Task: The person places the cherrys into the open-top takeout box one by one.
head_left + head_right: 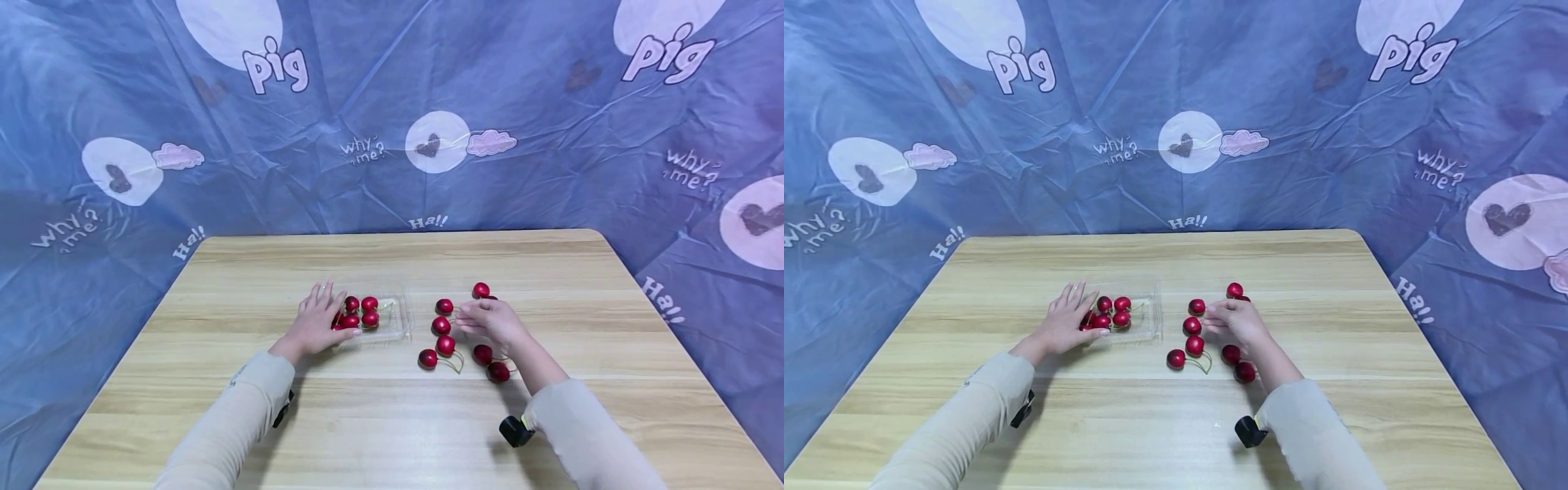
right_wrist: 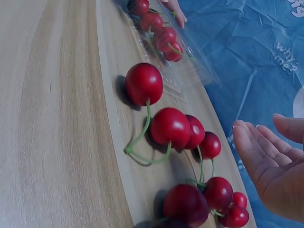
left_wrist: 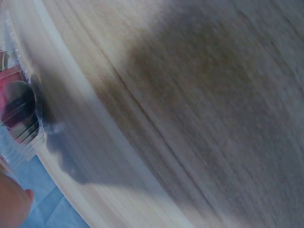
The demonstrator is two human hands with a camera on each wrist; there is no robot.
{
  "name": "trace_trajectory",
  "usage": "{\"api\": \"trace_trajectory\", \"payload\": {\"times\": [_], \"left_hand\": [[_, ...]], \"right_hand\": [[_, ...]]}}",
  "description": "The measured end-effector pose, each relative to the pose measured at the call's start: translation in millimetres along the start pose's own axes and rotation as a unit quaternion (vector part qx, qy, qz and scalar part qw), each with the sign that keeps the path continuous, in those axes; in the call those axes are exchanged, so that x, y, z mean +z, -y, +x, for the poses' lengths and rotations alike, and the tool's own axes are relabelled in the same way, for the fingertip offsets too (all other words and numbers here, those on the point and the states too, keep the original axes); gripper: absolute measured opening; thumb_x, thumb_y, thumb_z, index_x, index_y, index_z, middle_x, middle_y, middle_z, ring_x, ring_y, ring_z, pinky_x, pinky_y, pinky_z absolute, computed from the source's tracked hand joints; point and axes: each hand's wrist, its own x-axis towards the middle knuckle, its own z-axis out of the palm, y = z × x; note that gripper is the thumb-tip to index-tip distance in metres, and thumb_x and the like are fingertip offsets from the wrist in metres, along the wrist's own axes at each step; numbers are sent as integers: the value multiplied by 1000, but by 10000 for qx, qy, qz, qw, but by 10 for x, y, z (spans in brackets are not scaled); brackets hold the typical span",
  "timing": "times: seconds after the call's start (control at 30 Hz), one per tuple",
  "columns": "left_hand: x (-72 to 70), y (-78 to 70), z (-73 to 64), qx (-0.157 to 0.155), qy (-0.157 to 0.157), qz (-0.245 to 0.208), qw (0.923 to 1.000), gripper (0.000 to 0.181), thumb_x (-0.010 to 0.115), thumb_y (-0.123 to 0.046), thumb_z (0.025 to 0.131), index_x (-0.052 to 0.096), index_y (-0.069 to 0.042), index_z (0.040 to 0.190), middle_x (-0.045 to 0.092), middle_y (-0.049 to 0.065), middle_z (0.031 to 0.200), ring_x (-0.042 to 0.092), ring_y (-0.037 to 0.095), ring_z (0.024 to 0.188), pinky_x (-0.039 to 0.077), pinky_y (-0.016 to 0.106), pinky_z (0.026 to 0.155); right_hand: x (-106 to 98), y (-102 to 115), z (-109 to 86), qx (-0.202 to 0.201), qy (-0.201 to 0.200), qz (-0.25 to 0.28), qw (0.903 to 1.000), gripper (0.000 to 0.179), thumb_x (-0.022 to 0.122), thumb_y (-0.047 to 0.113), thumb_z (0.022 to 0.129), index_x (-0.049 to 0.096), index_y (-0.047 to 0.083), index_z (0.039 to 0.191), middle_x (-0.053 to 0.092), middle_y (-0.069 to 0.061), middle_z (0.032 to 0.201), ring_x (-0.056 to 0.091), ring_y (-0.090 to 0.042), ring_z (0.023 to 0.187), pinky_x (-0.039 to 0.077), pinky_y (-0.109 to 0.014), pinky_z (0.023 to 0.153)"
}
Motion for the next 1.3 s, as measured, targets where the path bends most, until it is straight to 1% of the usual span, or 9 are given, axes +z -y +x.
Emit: {"api": "trace_trajectory", "payload": {"times": [0.13,0.3,0.37,0.47,0.67,0.77,1.0,1.2,1.3], "left_hand": [[5,4,-5,-8,-11,-9,10000,92,36,-72,72,21,-9,137,2,20,141,-3,39,126,9,54,98],[21,13,-2,-39,41,-33,10000,92,36,-72,72,20,-10,138,0,19,142,-7,38,126,8,53,98],[27,15,2,-58,62,-22,10000,93,34,-73,71,19,-10,138,-1,19,142,-8,37,126,8,53,98],[32,16,3,-62,57,12,10000,93,33,-74,71,19,-11,138,-1,18,142,-7,37,126,8,52,99],[40,12,2,-37,13,15,10000,93,34,-73,71,20,-10,138,2,19,142,-4,39,126,9,52,99],[44,12,2,-41,16,24,10000,93,34,-73,71,20,-10,138,2,19,142,-4,38,126,9,52,98],[52,12,8,-24,25,17,10000,93,33,-74,71,20,-10,138,2,19,142,-4,38,126,9,53,98],[43,10,11,15,-43,-8,10000,92,35,-72,72,22,-8,137,2,20,142,-3,40,126,9,55,97],[39,9,10,29,-75,-12,10000,92,35,-72,72,23,-7,137,2,20,142,-3,40,126,10,55,97]], "right_hand": [[-69,-23,-38,56,-3,73,10000,35,46,4,88,36,-21,111,58,-23,93,60,-24,84,47,-31,76],[-156,-46,-91,39,-1,122,9999,34,46,5,88,37,-21,108,60,-18,89,60,-23,84,46,-33,78],[-191,-54,-109,50,-41,123,9999,35,46,5,88,37,-22,109,61,-16,89,61,-22,83,45,-33,79],[-247,-67,-133,70,-65,125,9999,35,45,4,88,37,-22,110,61,-14,88,60,-21,83,45,-34,80],[-350,-93,-173,146,-158,122,9997,32,45,4,88,37,-20,107,61,-10,84,60,-18,80,46,-33,79],[-399,-112,-191,170,-188,90,9996,32,45,5,89,38,-21,107,61,-10,82,60,-17,79,46,-31,77],[-522,-166,-265,179,-148,228,9995,29,46,3,88,42,-20,104,62,-11,83,61,-17,78,47,-28,76],[-626,-191,-318,258,-248,339,9988,36,47,5,88,35,-22,110,63,-11,84,61,-17,78,47,-29,77],[-665,-197,-342,259,-308,283,9988,38,47,5,88,34,-22,111,62,-11,83,61,-16,78,47,-28,76]]}}
